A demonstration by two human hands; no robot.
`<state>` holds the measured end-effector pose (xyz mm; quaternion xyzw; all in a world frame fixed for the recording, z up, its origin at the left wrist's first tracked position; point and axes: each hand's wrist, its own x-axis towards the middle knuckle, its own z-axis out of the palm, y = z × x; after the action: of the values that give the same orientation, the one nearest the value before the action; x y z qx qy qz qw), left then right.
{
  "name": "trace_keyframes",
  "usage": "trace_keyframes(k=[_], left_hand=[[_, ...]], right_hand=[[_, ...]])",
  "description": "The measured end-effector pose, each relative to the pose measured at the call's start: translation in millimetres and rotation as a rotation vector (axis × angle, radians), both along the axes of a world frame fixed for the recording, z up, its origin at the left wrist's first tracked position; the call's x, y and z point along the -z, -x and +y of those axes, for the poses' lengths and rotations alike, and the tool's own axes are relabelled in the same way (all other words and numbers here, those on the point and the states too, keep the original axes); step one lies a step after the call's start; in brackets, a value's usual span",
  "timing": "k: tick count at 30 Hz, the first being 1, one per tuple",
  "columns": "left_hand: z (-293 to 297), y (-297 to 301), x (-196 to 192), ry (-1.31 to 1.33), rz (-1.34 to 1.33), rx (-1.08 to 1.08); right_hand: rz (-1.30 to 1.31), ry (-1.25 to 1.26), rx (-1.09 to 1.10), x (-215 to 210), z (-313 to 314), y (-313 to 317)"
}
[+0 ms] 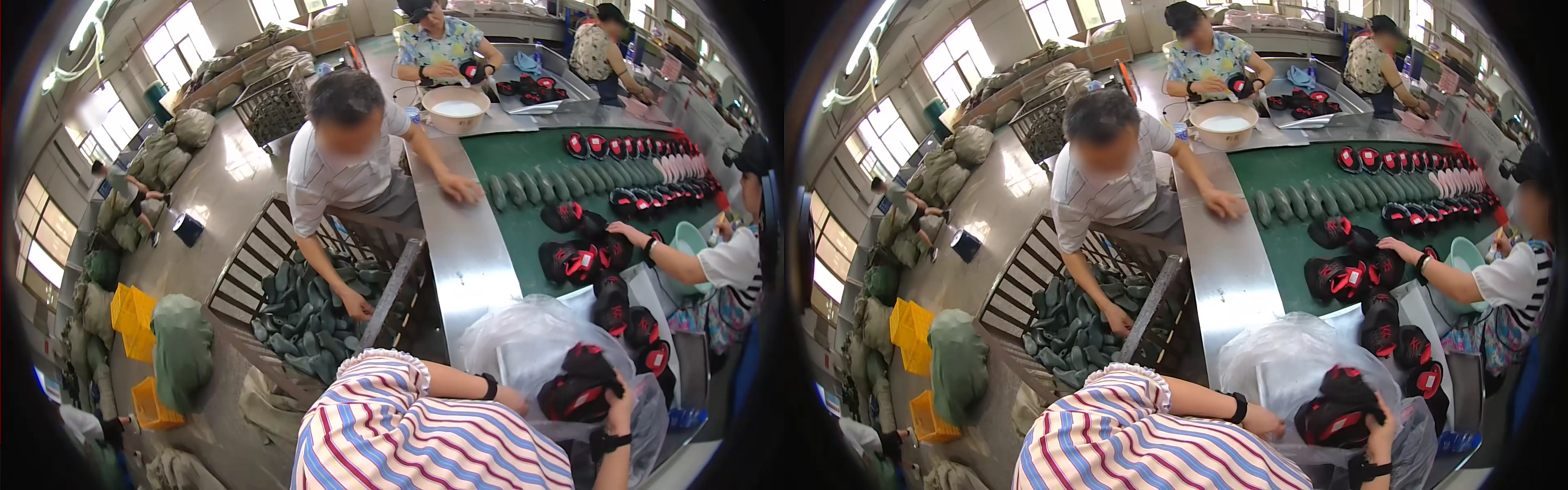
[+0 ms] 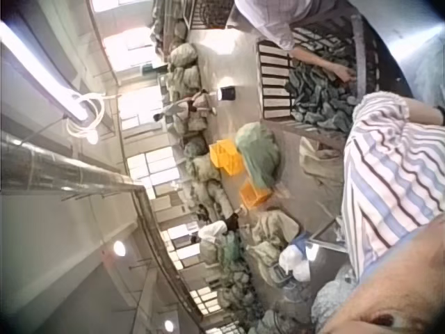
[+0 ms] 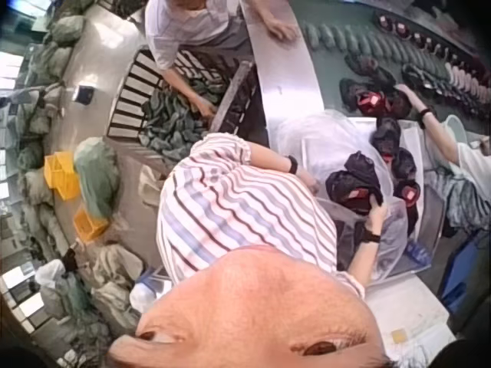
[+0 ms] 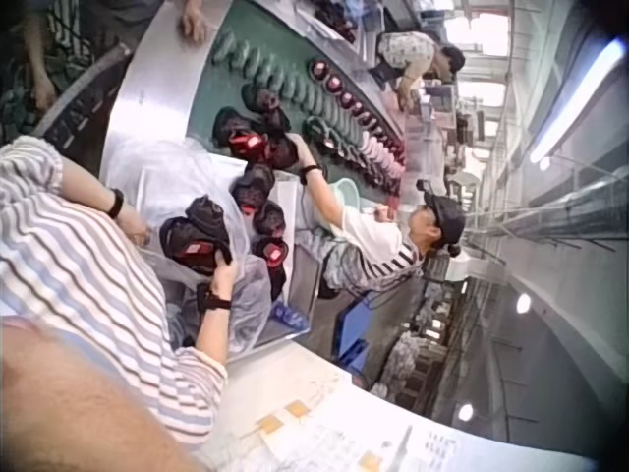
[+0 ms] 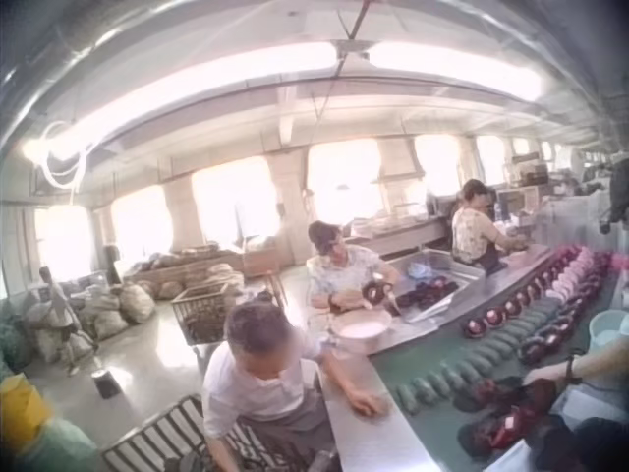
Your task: The person unpacks a large sack of black and pink sneakers and places them into a clear plastic bag on a metal table. They handle the shoes one by one, arranging them inside the bag. The person then ties the bag closed and moves it to a nearby pile of other packed bags.
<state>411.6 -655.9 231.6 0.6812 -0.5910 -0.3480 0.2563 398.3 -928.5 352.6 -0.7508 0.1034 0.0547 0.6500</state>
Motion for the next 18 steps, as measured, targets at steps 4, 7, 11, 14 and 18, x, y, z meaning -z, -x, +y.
trace_keyframes(k=[4,7,11,14,18], left_hand=[[9.1,-11.9,-101.6,0.208,0.557,-0.432],[-11.7,-6.3,-129.2,0.526,0.496,-0.469],[-38.2,-26.8,-65.8,0.362,0.323,-0.906],[-18.5,-33.6,-23.3,0.34,0.445,-1.228],[4.4,-59.3,-3.7,0.233,0.035,-1.201]], right_hand=[[-0.155,0.064,0.193,-10.1,-8.4,9.4],[-0.324,0.513,0.142,5.3,9.1,7.9],[-0.487,0.964,-0.305,37.1,81.6,1.1],[-0.41,0.628,-0.408,62.1,127.4,9.6],[0.044,-0.04,-0.716,54.1,147.6,15.8]])
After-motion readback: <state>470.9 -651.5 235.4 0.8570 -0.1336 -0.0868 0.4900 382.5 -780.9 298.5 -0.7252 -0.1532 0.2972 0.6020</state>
